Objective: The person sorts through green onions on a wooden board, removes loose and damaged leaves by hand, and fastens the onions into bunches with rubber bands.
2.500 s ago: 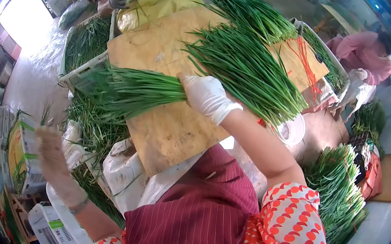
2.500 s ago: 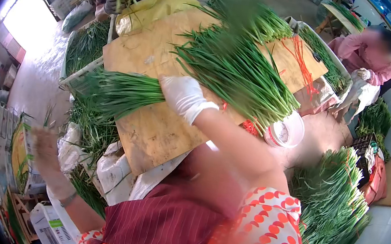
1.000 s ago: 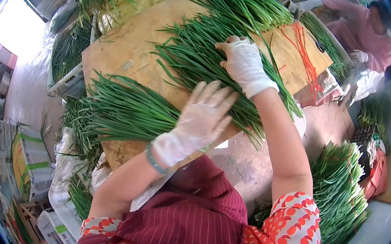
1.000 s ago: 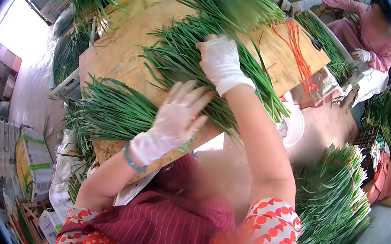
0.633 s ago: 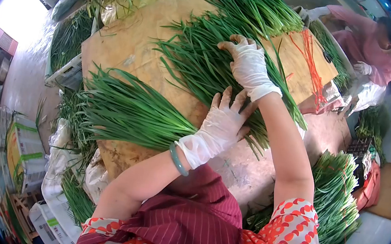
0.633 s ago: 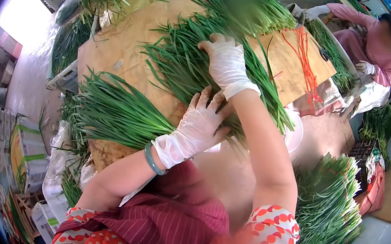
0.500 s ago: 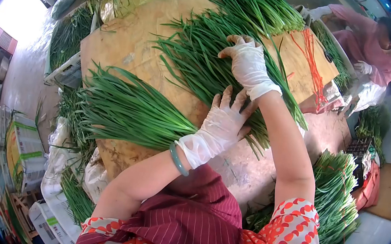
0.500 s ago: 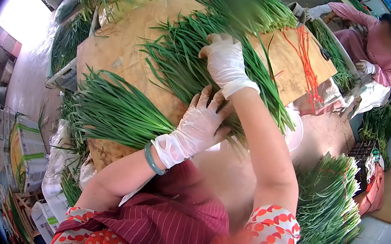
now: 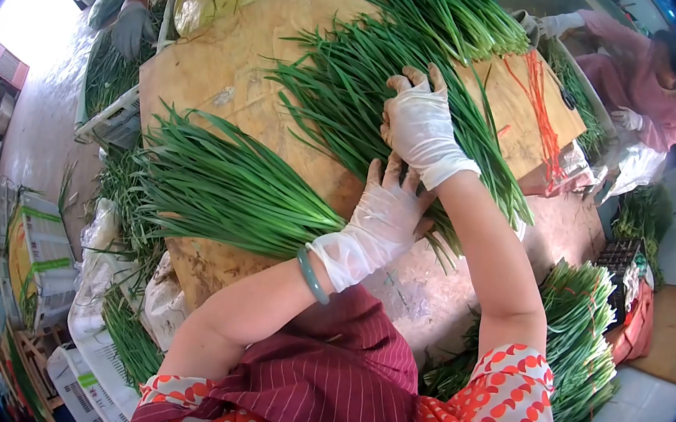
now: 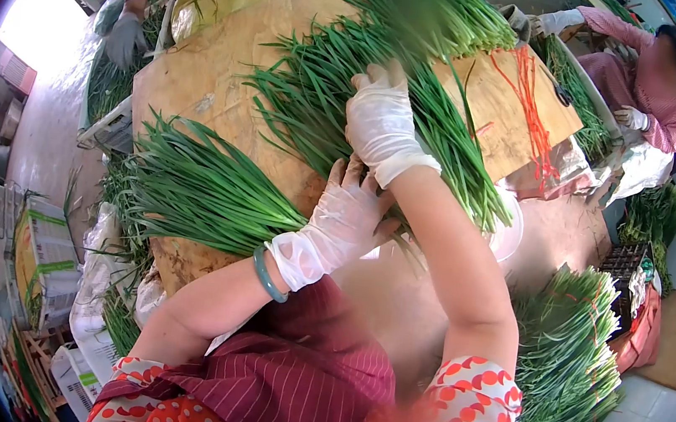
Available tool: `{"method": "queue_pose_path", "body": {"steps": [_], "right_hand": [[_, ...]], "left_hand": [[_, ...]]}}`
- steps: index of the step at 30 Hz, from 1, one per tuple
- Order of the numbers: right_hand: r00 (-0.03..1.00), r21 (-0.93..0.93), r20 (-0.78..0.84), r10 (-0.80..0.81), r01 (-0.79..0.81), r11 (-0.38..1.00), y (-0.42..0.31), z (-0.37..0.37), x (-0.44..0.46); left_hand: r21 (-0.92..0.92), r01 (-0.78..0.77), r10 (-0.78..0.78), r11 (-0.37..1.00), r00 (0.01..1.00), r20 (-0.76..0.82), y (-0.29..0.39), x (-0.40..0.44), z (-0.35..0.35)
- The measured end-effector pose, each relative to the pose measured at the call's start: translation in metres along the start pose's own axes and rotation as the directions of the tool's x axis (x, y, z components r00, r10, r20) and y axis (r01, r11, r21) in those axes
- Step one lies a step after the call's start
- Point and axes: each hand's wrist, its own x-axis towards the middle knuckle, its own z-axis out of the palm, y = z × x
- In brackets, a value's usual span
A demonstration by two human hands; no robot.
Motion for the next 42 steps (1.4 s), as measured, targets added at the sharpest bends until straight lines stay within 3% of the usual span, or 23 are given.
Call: {"method": "queue_pose_path", "body": {"steps": [2,4,5,6,8,10,12,13,14,16,17,20,24,25,26,28,30,32,34,35,36,38,42], "right_hand": [[0.999,-0.057,-0.037,0.029,-0.031,0.998,0.002,0.003,0.002],[0.977,0.216,0.124,0.174,-0.197,0.956,0.009,-0.001,0.0],[0.982,0.285,0.03,0.187,-0.188,0.94,0.014,-0.004,-0.001],[0.972,0.332,0.09,0.216,-0.234,0.914,0.022,-0.01,0.0],[0.958,0.571,0.027,0.285,-0.249,0.782,0.035,-0.011,-0.01],[0.961,0.587,0.019,0.277,-0.235,0.775,0.045,-0.017,-0.02],[0.913,0.869,0.056,0.405,-0.245,0.431,0.053,-0.021,-0.031],[0.874,0.89,-0.077,0.48,-0.157,0.428,0.056,-0.017,-0.035],[0.87,0.888,-0.074,0.488,-0.165,0.428,0.061,-0.015,-0.039],[0.819,0.955,-0.033,0.573,-0.144,0.261,0.069,-0.019,-0.047],[0.788,0.995,0.013,0.615,-0.07,0.069,0.06,-0.033,-0.05],[0.819,0.986,0.086,0.568,-0.15,0.068,0.062,-0.057,-0.065],[0.816,0.993,0.113,0.567,-0.082,-0.079,0.053,-0.076,-0.085],[0.806,0.99,0.059,0.589,-0.122,0.067,0.053,-0.074,-0.092],[0.803,0.99,0.062,0.593,-0.125,0.066,0.053,-0.075,-0.099],[0.761,0.903,-0.092,0.642,-0.207,0.376,0.052,-0.079,-0.114],[0.733,0.83,-0.076,0.676,-0.329,0.45,0.047,-0.077,-0.134],[0.866,0.623,-0.205,0.456,-0.244,0.743,0.037,-0.066,-0.151],[0.947,0.253,-0.091,0.308,-0.277,0.927,0.023,-0.066,-0.155],[0.947,0.017,-0.016,0.321,-0.321,0.947,0.014,-0.058,-0.151],[0.946,0.017,-0.018,0.325,-0.325,0.946,0.008,-0.055,-0.147],[0.95,-0.202,-0.032,0.312,-0.312,0.928,0.002,-0.051,-0.137],[0.936,-0.058,-0.084,0.341,-0.346,0.936,0.0,-0.033,-0.124]], "left_hand": [[0.008,-0.01,0.01,1.0,1.0,-0.023,0.0,0.0,-0.001],[0.017,-0.021,0.021,1.0,0.999,-0.045,-0.001,0.0,-0.001],[0.014,-0.014,0.015,1.0,0.997,-0.077,0.0,0.0,-0.002],[0.01,-0.009,0.01,1.0,0.994,-0.108,0.001,-0.001,-0.003],[-0.008,0.0,-0.001,1.0,0.993,-0.12,0.003,-0.001,-0.009],[-0.027,0.005,-0.008,1.0,0.992,-0.129,0.004,-0.002,-0.011],[-0.091,0.008,-0.021,0.996,0.989,-0.144,0.003,-0.002,-0.012],[-0.069,0.006,-0.015,0.998,0.99,-0.143,0.005,-0.003,-0.013],[-0.073,-0.003,-0.007,0.997,0.99,-0.139,0.005,-0.004,-0.012],[-0.085,0.029,-0.039,0.996,0.992,-0.123,0.005,-0.004,-0.008],[-0.046,0.021,-0.027,0.999,0.993,-0.119,0.005,-0.003,-0.009],[-0.047,0.017,-0.021,0.999,0.995,-0.098,0.004,-0.002,-0.008],[-0.078,0.012,-0.02,0.997,0.995,-0.102,0.006,-0.003,-0.013],[-0.074,0.013,-0.022,0.997,0.993,-0.117,0.006,-0.003,-0.014],[-0.076,0.009,-0.018,0.997,0.993,-0.113,0.005,-0.003,-0.012],[-0.127,0.028,-0.041,0.992,0.994,-0.104,0.004,-0.003,-0.007],[-0.123,0.026,-0.038,0.992,0.994,-0.101,0.003,-0.003,-0.007],[-0.135,0.022,-0.037,0.991,0.993,-0.112,0.003,-0.002,-0.005],[-0.126,0.021,-0.035,0.992,0.993,-0.11,0.003,-0.001,-0.004],[-0.115,0.023,-0.035,0.993,0.993,-0.108,0.003,-0.001,-0.004],[-0.113,0.019,-0.031,0.993,0.994,-0.109,0.004,-0.001,-0.004],[-0.134,0.026,-0.04,0.991,0.994,-0.103,0.002,-0.001,-0.003],[-0.142,0.033,-0.049,0.989,0.993,-0.111,0.001,-0.001,0.001]]}}
